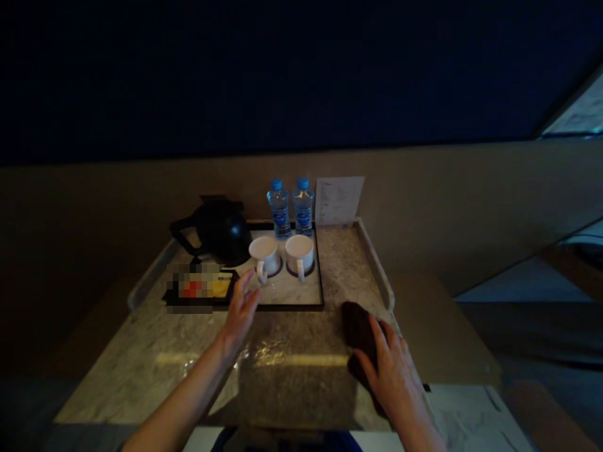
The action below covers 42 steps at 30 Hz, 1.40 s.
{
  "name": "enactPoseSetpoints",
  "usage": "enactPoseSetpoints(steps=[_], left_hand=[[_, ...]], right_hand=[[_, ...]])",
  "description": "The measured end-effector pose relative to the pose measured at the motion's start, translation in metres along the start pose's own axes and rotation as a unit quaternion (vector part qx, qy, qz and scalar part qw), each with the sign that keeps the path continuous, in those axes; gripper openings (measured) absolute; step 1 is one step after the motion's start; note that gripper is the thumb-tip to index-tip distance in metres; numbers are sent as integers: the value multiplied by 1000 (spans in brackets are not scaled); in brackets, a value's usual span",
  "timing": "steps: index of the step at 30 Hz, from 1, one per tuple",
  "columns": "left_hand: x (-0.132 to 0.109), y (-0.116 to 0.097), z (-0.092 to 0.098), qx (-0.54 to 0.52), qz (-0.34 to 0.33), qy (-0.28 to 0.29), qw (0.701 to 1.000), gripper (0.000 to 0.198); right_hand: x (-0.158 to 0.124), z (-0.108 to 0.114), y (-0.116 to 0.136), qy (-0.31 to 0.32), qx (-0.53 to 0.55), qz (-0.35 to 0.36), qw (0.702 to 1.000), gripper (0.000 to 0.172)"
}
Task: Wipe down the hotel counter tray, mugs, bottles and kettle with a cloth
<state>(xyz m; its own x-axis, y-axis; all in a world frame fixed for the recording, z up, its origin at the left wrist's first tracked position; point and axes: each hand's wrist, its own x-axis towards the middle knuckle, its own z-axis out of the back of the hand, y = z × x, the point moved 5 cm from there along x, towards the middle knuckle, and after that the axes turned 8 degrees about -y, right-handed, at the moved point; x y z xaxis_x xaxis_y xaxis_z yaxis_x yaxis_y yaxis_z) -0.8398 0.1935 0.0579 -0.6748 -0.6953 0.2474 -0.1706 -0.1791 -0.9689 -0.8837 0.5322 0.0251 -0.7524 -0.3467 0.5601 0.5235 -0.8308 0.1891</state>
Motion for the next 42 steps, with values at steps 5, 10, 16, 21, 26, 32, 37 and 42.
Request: enactPoseSetpoints(steps=[5,10,16,21,26,32,37,42], left_hand=[[-28,-15,-52,99,-194,239,946,33],[9,12,-96,95,-132,287,944,29],[27,27,-106,69,-106,320,939,20],[28,28,-99,70,-92,334,935,16],[26,21,-95,63,-101,332,936,21],[5,-16,-40,37,-134,348,927,36],[14,-65,83,1,-223,386,895,28],[77,-30,218,98,-150,166,970,32]], right_hand=[[8,-12,4,-12,-21,-63,998,63],[9,-17,12,-56,-33,-97,993,63],[3,-17,23,-64,-59,-174,981,66],[0,-14,31,-79,-58,-208,973,65],[0,-13,37,-66,-80,-259,960,68],[-8,-18,41,-41,-111,-290,950,80],[-6,-23,40,-33,-112,-242,963,69],[-12,-10,48,-47,-60,-293,953,62]])
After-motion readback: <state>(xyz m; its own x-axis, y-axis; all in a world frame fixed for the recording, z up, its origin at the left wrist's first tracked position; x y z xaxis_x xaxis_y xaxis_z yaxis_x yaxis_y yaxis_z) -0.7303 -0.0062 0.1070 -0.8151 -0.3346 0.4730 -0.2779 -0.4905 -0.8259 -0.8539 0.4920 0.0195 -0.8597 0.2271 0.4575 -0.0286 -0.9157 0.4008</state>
